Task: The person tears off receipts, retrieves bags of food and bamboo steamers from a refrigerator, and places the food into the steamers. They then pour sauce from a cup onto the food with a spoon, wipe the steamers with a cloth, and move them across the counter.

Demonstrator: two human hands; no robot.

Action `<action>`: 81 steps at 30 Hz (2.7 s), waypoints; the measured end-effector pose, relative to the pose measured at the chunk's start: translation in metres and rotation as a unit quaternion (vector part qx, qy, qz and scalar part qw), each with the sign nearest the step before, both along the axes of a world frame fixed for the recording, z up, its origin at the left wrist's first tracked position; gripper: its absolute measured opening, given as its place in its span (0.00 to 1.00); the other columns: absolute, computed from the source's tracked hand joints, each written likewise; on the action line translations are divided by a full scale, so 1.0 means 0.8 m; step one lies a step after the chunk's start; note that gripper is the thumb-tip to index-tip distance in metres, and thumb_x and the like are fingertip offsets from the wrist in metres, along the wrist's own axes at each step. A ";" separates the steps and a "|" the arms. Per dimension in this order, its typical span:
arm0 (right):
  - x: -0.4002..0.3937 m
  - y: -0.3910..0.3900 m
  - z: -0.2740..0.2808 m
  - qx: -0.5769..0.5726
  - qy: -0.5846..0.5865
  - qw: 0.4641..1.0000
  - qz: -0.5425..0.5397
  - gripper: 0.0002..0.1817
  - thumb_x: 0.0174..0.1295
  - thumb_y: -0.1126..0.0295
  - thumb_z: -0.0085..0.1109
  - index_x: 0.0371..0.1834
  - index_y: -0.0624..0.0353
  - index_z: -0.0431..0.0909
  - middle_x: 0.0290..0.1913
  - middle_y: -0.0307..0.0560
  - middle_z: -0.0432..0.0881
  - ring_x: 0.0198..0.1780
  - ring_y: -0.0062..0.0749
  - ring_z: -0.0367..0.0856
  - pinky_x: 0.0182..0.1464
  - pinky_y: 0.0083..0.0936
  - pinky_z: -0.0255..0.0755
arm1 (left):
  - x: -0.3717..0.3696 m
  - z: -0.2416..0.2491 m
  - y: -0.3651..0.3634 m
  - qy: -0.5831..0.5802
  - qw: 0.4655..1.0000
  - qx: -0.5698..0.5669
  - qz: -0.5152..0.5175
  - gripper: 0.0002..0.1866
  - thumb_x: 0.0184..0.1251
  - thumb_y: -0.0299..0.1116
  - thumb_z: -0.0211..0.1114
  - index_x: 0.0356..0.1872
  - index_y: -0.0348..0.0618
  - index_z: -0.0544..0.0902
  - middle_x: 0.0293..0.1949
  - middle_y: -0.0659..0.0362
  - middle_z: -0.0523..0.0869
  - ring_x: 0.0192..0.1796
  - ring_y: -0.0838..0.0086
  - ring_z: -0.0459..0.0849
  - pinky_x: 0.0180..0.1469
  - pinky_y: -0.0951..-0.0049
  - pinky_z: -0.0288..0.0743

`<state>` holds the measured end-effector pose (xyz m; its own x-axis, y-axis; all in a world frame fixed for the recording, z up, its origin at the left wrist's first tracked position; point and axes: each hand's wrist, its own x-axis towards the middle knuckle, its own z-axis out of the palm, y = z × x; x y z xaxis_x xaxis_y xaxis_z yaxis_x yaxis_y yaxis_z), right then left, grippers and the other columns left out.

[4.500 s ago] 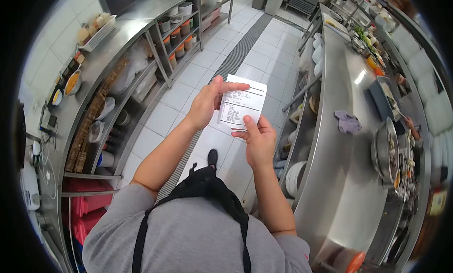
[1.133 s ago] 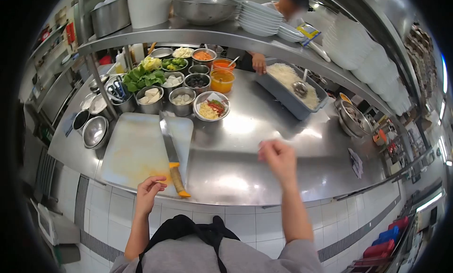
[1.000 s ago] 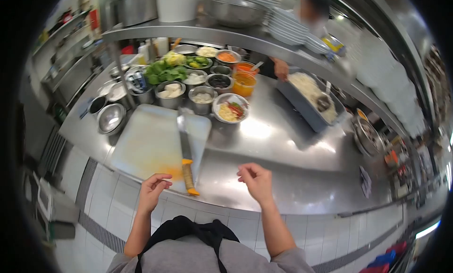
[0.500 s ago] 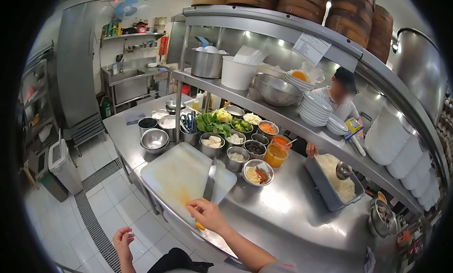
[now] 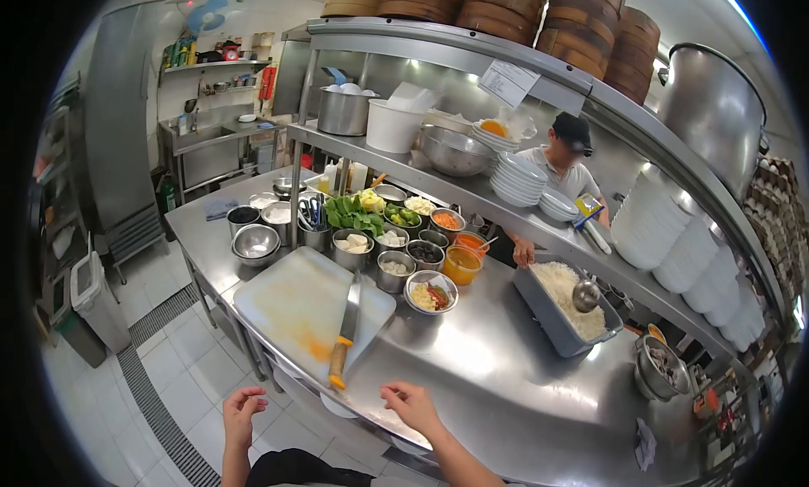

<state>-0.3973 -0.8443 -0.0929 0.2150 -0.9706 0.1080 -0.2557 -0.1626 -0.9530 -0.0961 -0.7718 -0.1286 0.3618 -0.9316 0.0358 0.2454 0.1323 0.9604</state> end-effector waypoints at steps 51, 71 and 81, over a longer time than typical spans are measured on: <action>0.042 -0.009 0.563 -0.520 0.471 0.629 -0.335 0.10 0.49 0.66 0.56 0.29 0.61 0.79 0.31 0.51 0.80 0.37 0.41 0.78 0.42 0.29 0.70 | 0.219 -0.040 0.015 -0.019 0.985 0.021 -0.173 0.10 0.58 0.29 0.54 0.41 0.39 0.77 0.35 0.59 0.80 0.38 0.76 0.78 0.40 0.78 0.71; 0.016 -0.333 0.906 -0.466 0.532 0.426 -0.564 0.42 0.52 0.37 0.39 0.65 0.56 0.50 0.66 0.52 0.50 0.69 0.39 0.42 0.66 0.41 0.34 | 0.108 0.015 -0.215 -0.024 0.999 0.029 0.001 0.12 0.58 0.30 0.54 0.41 0.34 0.76 0.25 0.59 0.77 0.24 0.80 0.72 0.26 0.85 0.66; 0.018 -0.390 0.959 -0.465 0.564 0.454 -0.511 0.51 0.46 0.31 0.41 0.66 0.55 0.43 0.66 0.62 0.46 0.68 0.46 0.39 0.66 0.40 0.32 | 0.126 0.018 -0.191 0.004 0.991 0.051 0.126 0.09 0.54 0.25 0.50 0.33 0.35 0.77 0.30 0.59 0.80 0.28 0.80 0.77 0.29 0.83 0.69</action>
